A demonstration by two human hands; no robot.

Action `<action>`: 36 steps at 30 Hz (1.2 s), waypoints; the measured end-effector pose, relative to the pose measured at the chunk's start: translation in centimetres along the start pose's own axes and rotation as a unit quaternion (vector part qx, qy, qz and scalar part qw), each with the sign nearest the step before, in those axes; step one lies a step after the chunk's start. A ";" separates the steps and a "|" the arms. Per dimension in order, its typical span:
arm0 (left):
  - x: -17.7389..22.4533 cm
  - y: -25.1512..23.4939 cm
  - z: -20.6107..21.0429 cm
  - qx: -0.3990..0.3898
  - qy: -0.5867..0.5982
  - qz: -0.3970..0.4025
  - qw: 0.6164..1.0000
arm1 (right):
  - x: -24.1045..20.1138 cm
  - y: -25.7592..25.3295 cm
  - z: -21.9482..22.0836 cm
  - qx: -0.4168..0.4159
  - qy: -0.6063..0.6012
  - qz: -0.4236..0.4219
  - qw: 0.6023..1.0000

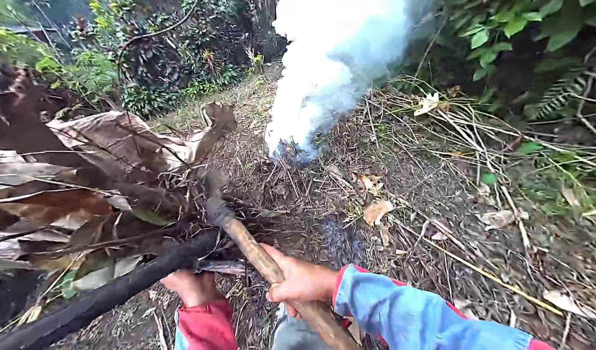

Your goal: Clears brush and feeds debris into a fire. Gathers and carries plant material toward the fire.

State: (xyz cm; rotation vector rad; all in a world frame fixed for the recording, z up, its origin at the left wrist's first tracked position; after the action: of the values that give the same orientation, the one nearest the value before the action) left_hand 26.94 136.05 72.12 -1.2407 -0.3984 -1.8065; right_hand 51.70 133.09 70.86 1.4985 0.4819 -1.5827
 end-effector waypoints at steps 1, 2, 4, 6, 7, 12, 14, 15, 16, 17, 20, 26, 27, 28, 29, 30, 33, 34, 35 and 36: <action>-0.5 -0.5 0.7 0.004 0.005 0.004 1.000 | -0.3 -0.8 -1.0 -0.003 0.001 0.000 1.000; -1.2 -0.9 1.5 0.002 0.005 0.005 1.000 | -0.4 -1.6 -2.1 -0.005 0.001 0.004 1.000; -3.3 -2.2 3.0 0.004 -0.002 0.004 1.000 | -0.7 -3.5 -4.6 -0.008 -0.001 0.013 1.000; -6.2 -3.7 4.7 0.015 -0.022 -0.006 1.000 | -0.9 -5.8 -7.6 -0.007 -0.004 0.021 1.000; -7.7 -4.6 5.8 0.019 -0.036 -0.018 0.999 | -1.1 -7.1 -9.3 -0.006 -0.005 0.025 1.000; -18.9 -12.3 12.5 0.030 -0.041 -0.061 0.997 | -2.1 -15.9 -19.4 0.019 -0.022 0.057 0.998; -24.3 -16.2 16.6 0.024 -0.045 -0.092 0.994 | -3.3 -19.8 -24.5 0.047 -0.033 0.075 0.996; -26.6 -18.1 18.7 0.036 -0.046 -0.114 0.992 | -4.2 -21.6 -26.9 0.061 -0.042 0.080 0.994; -28.7 -20.4 21.3 0.050 -0.041 -0.134 0.989 | -5.8 -23.5 -29.5 0.078 -0.044 0.082 0.993; -30.5 -22.7 24.3 0.052 -0.031 -0.152 0.987 | -7.7 -25.3 -32.4 0.095 -0.039 0.081 0.991; -36.0 -29.8 34.4 0.040 -0.039 -0.207 0.977 | -14.0 -30.2 -42.0 0.188 0.007 0.087 0.978; -51.3 -40.3 48.7 -0.164 -0.257 -0.347 0.887 | -24.8 -34.9 -63.8 0.476 0.353 0.176 0.786; -52.3 -41.4 48.5 -0.170 -0.297 -0.323 0.882 | -24.5 -34.5 -66.0 0.512 0.347 0.176 0.765; -53.2 -41.9 47.8 -0.173 -0.328 -0.298 0.880 | -23.5 -33.7 -67.7 0.541 0.325 0.169 0.757; -54.0 -41.6 47.0 -0.188 -0.345 -0.282 0.875 | -21.8 -32.7 -69.0 0.565 0.284 0.151 0.760; -54.7 -40.4 46.1 -0.219 -0.354 -0.281 0.865 | -19.3 -31.4 -70.0 0.584 0.234 0.135 0.766; -57.5 -33.6 39.8 -0.345 -0.389 -0.339 0.784 | -8.3 -25.2 -69.7 0.610 0.140 0.188 0.757; -58.5 -31.2 36.6 -0.384 -0.423 -0.348 0.743 | -3.3 -22.4 -69.1 0.616 0.134 0.233 0.740; -59.5 -29.0 33.2 -0.425 -0.464 -0.354 0.692 | 1.5 -19.5 -68.0 0.618 0.125 0.277 0.725; -60.2 -26.9 29.5 -0.455 -0.508 -0.365 0.634 | 5.8 -16.9 -66.4 0.610 0.106 0.316 0.719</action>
State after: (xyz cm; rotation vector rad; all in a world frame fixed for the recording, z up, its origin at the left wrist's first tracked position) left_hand 29.29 200.04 38.60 -3.2430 -0.6936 -1.7284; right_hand 78.69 191.87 47.52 2.4131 -1.1430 -1.0856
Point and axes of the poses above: each hand's wrist, its own y-axis away from the middle knuckle, its own z-axis out of the palm, x = y × z, the point moved 10 cm from there along -y, towards the middle knuckle, and after that the axes turned 4 degrees about -y, right-handed, at the moved point
